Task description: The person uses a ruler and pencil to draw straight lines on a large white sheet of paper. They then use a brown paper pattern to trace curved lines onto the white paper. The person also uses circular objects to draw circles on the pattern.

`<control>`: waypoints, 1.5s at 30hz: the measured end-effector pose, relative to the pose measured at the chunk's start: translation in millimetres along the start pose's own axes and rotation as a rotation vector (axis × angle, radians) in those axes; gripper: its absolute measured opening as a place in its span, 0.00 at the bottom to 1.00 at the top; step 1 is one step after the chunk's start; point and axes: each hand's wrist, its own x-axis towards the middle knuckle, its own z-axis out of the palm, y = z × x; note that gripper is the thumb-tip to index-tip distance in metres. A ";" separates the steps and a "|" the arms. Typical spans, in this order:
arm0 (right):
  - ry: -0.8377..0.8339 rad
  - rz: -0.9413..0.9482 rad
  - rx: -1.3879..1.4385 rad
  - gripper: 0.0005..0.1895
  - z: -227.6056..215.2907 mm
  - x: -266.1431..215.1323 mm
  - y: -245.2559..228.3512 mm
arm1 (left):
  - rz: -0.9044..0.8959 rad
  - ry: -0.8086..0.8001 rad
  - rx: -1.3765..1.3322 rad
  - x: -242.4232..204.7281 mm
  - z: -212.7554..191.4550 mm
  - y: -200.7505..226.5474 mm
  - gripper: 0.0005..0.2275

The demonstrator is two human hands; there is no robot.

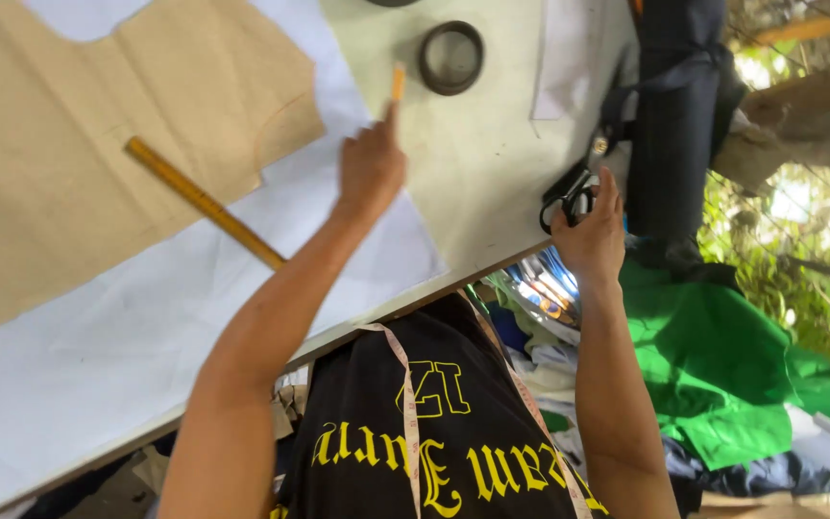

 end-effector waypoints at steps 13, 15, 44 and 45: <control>-0.329 0.410 0.746 0.16 -16.1 -62.5 40.8 | 0.025 -0.130 -0.173 100.4 -62.7 -36.1 0.17; -0.361 0.383 0.905 0.19 -7.1 -87.3 63.2 | 0.032 -0.232 -0.275 36.5 -74.5 -41.8 0.11; -0.626 0.186 0.865 0.23 90.9 -234.0 52.4 | 0.161 -0.047 -0.480 -163.0 -88.3 -10.3 0.06; -0.608 0.187 0.839 0.19 94.9 -236.1 54.1 | 0.152 -0.051 -0.477 -162.7 -89.6 -10.6 0.06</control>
